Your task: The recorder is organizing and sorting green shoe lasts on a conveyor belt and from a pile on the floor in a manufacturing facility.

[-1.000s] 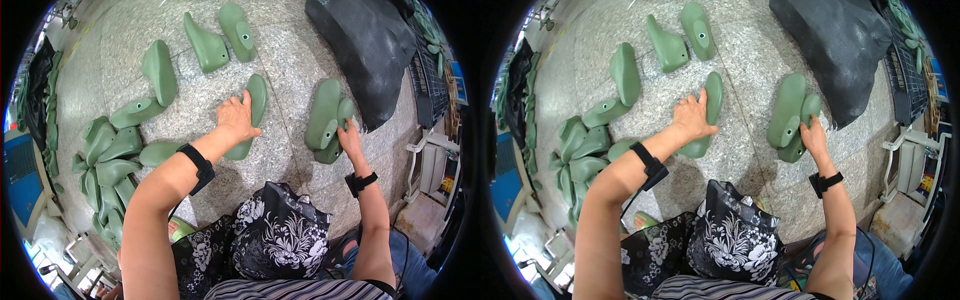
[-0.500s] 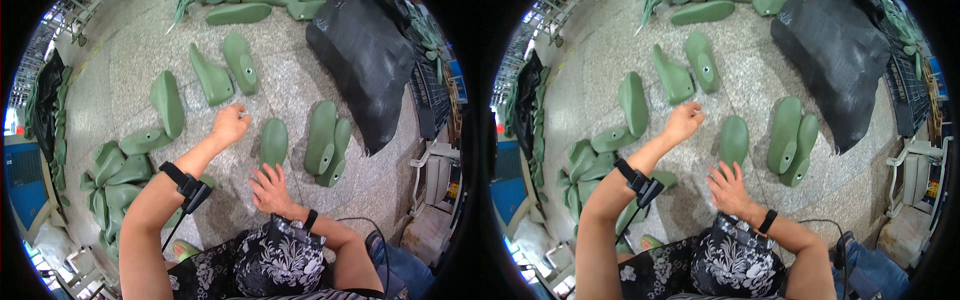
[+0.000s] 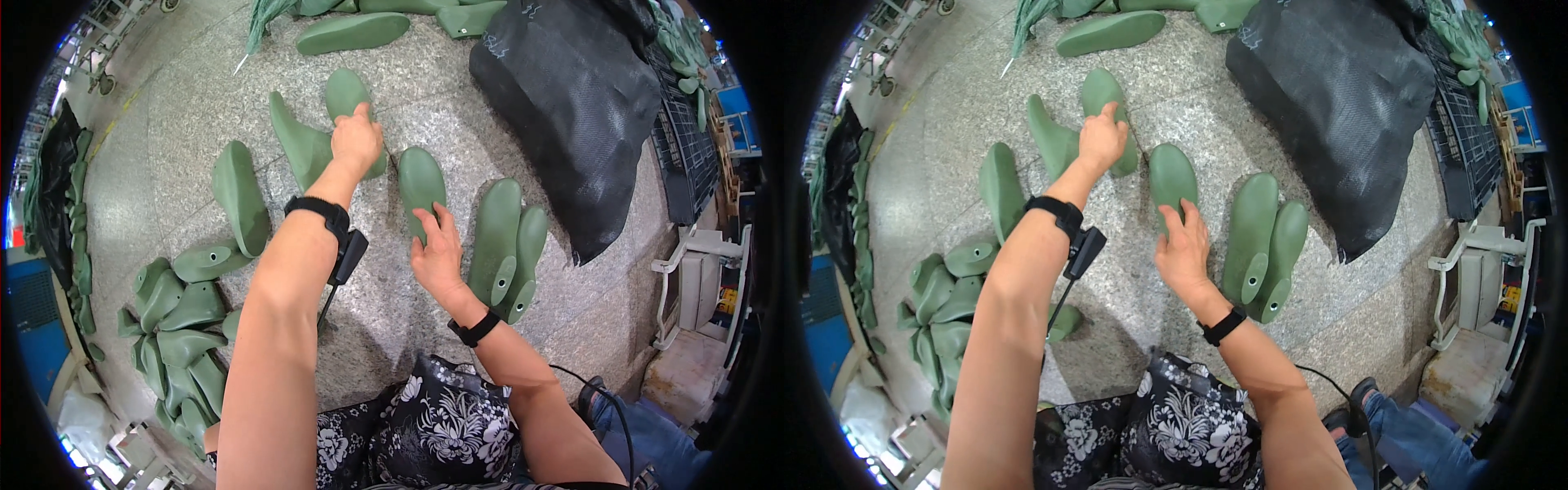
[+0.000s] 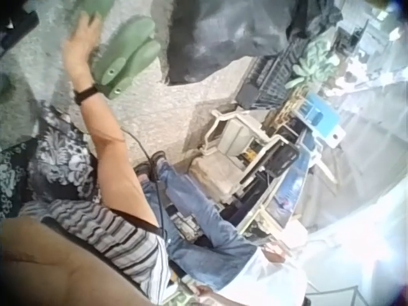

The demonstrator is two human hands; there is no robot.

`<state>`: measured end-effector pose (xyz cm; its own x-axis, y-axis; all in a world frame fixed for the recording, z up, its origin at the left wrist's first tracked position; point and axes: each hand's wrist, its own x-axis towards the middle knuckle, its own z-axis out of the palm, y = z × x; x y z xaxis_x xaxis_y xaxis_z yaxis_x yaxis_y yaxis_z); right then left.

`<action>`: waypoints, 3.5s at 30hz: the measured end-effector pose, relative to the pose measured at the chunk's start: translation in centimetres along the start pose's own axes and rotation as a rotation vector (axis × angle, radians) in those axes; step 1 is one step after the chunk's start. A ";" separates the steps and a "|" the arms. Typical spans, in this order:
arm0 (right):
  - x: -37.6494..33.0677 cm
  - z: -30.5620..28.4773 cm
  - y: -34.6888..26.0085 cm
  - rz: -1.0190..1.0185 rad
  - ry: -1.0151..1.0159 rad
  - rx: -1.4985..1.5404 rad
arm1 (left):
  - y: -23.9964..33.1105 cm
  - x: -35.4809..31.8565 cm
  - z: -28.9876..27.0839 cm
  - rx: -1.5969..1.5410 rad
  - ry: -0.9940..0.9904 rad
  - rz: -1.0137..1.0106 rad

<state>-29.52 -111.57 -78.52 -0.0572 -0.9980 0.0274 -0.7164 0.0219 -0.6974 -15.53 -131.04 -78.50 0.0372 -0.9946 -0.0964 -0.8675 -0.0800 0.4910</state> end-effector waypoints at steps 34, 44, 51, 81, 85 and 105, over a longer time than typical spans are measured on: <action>22.1 2.0 -0.9 -0.360 -0.047 -0.293 | -15.4 -9.9 1.4 0.006 0.011 0.692; 38.3 7.5 -4.6 -0.458 0.133 -0.595 | -15.9 -9.9 1.1 -0.014 -0.053 0.656; 42.2 8.7 -4.1 -0.363 0.111 -0.709 | -15.7 -9.4 1.0 0.000 -0.062 0.650; 32.5 10.4 -5.5 -0.393 -0.236 -0.555 | -15.4 -9.7 1.0 -0.004 -0.016 0.685; 31.4 11.6 -7.4 -0.328 -0.226 -0.330 | -15.3 -9.9 0.6 -0.006 -0.030 0.680; 25.4 12.7 -7.5 -0.359 -0.739 0.284 | -11.2 -6.4 5.8 -0.017 0.140 0.617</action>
<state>-16.75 -137.84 -81.71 0.6758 -0.7267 -0.1234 -0.3985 -0.2193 -0.8906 -8.94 -123.36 -88.36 -0.4018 -0.8572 0.3220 -0.7422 0.5108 0.4338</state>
